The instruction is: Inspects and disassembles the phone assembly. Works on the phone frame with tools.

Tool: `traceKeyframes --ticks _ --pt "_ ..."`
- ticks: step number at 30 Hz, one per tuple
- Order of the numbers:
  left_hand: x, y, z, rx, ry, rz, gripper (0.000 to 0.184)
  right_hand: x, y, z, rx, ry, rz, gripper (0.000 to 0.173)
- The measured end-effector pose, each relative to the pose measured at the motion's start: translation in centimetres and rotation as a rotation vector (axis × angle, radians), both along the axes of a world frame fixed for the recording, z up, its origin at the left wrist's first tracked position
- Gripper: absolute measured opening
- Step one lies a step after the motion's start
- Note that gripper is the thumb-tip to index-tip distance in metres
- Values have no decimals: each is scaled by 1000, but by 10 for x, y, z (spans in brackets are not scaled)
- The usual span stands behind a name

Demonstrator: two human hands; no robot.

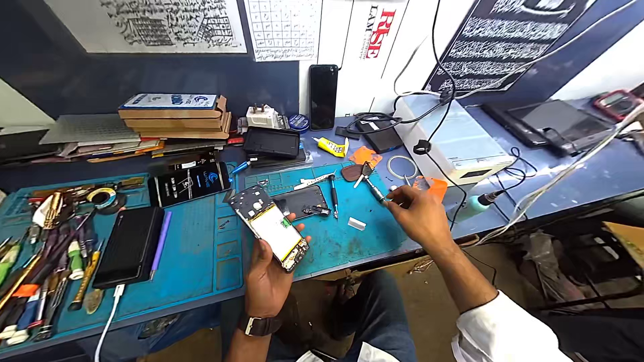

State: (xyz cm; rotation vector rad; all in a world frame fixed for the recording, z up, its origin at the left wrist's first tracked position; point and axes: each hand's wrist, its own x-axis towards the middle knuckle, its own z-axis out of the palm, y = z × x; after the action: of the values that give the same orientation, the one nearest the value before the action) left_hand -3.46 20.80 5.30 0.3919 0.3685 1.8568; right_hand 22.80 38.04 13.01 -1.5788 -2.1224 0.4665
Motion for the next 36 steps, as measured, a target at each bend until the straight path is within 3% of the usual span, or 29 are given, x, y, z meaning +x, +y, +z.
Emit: traceKeyframes --ticks 3,7,12,14,21,23,25,29,31,33,36 --pt "0 -1 0 -8 107 27 72 -9 19 1 48 17 65 15" --pt "5 1 1 -48 332 62 87 -63 34 -4 191 -39 357 18" --pt "11 -1 -4 -58 646 110 91 -127 61 -9 321 -437 609 28" --pt "15 -2 -3 -78 787 144 90 -139 69 -9 328 -526 666 22" --pt "26 -2 0 -143 976 226 83 -143 85 -2 452 -549 834 13" --pt "28 -2 0 -170 1017 235 80 -137 86 11 472 -372 785 16" --pt "30 -2 1 -189 1032 227 82 -126 75 26 388 4 602 26" --pt "32 0 4 -276 1094 229 86 -90 11 35 -148 1012 329 55" --pt "32 1 6 -301 1121 220 84 -69 -32 11 -259 1177 250 48" --pt "31 3 7 -309 1133 226 86 -59 -68 -23 -197 1237 197 28" --pt "29 4 8 -294 1092 219 91 -62 -106 -61 -120 1262 98 20"
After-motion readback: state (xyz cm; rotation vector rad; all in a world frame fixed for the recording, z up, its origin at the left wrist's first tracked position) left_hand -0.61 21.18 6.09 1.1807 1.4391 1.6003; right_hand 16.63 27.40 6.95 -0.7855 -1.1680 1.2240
